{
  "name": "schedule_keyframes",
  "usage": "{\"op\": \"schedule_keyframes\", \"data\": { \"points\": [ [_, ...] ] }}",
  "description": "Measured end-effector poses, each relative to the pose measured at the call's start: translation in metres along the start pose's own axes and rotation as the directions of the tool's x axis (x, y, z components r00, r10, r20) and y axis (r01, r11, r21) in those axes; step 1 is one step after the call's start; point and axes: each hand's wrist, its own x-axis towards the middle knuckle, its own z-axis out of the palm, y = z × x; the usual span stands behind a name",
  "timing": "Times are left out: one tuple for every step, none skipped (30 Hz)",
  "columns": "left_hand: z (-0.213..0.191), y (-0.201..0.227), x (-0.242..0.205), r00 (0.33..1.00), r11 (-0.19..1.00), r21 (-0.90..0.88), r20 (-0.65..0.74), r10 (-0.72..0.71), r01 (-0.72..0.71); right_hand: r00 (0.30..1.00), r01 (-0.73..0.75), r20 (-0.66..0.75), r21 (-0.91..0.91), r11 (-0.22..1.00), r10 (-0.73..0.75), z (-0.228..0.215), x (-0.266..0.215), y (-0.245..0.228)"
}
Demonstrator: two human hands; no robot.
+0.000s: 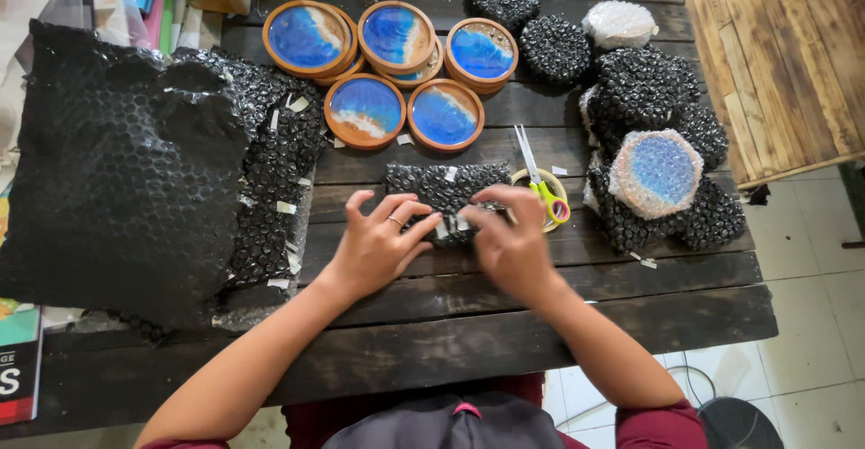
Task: The person wraps circular items in black bubble wrap and secures the packaging with tape using scissors.
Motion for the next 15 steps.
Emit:
{"op": "schedule_keyframes", "data": {
  "points": [
    [-0.003, -0.004, 0.0, 1.0, 1.0, 0.0, 0.0, 0.003, -0.003, 1.0, -0.001, -0.002, -0.001, 1.0, 0.001, -0.006, 0.003, 0.008],
    [-0.006, -0.008, 0.001, 1.0, 1.0, 0.005, 0.024, 0.004, -0.004, 0.999, -0.04, -0.009, -0.084, 0.996, 0.039, -0.012, 0.006, 0.015],
    [-0.009, -0.012, 0.001, 0.999, 1.0, 0.009, 0.049, 0.005, -0.006, 0.997, -0.08, -0.018, -0.166, 0.983, 0.078, -0.018, 0.008, 0.023],
    [-0.012, -0.015, 0.001, 0.999, 1.0, 0.009, 0.049, 0.008, -0.009, 0.997, -0.082, -0.02, -0.168, 0.982, 0.079, -0.02, 0.002, 0.034],
    [-0.014, -0.017, 0.002, 0.999, 1.0, -0.018, 0.043, -0.006, 0.007, 0.985, -0.157, 0.039, -0.206, 0.966, 0.168, -0.022, -0.004, 0.046],
    [-0.017, -0.019, 0.002, 0.999, 0.999, -0.044, 0.038, -0.021, 0.023, 0.962, -0.227, 0.094, -0.249, 0.941, 0.257, -0.025, -0.011, 0.057],
    [-0.015, -0.019, 0.001, 0.999, 0.999, -0.046, 0.038, -0.018, 0.02, 0.961, -0.229, 0.092, -0.251, 0.94, 0.259, -0.025, -0.017, 0.061],
    [-0.014, -0.019, 0.001, 0.999, 0.997, -0.068, 0.036, -0.032, 0.034, 0.917, -0.289, 0.181, -0.309, 0.906, 0.354, -0.026, -0.023, 0.066],
    [-0.013, -0.019, 0.0, 0.998, 0.995, -0.089, 0.035, -0.046, 0.049, 0.856, -0.339, 0.26, -0.37, 0.865, 0.447, -0.026, -0.029, 0.07],
    [-0.011, -0.018, 0.0, 0.998, 0.995, -0.09, 0.035, -0.044, 0.047, 0.855, -0.341, 0.259, -0.371, 0.864, 0.449, -0.027, -0.029, 0.068],
    [-0.01, -0.018, 0.0, 0.998, 0.995, -0.086, 0.036, -0.053, 0.056, 0.831, -0.369, 0.262, -0.4, 0.839, 0.49, -0.027, -0.028, 0.066],
    [-0.009, -0.017, -0.001, 0.997, 0.995, -0.081, 0.036, -0.063, 0.065, 0.806, -0.395, 0.263, -0.428, 0.813, 0.53, -0.027, -0.028, 0.064],
    [-0.009, -0.017, -0.001, 0.997, 0.995, -0.082, 0.036, -0.062, 0.064, 0.805, -0.396, 0.263, -0.428, 0.812, 0.531, -0.026, -0.029, 0.065],
    [-0.008, -0.017, -0.001, 0.997, 0.994, -0.084, 0.034, -0.066, 0.069, 0.804, -0.397, 0.252, -0.446, 0.802, 0.538, -0.025, -0.03, 0.066],
    [-0.008, -0.016, -0.001, 0.997, 0.993, -0.086, 0.033, -0.072, 0.075, 0.802, -0.398, 0.244, -0.463, 0.792, 0.545, -0.024, -0.032, 0.067]
  ]
}}
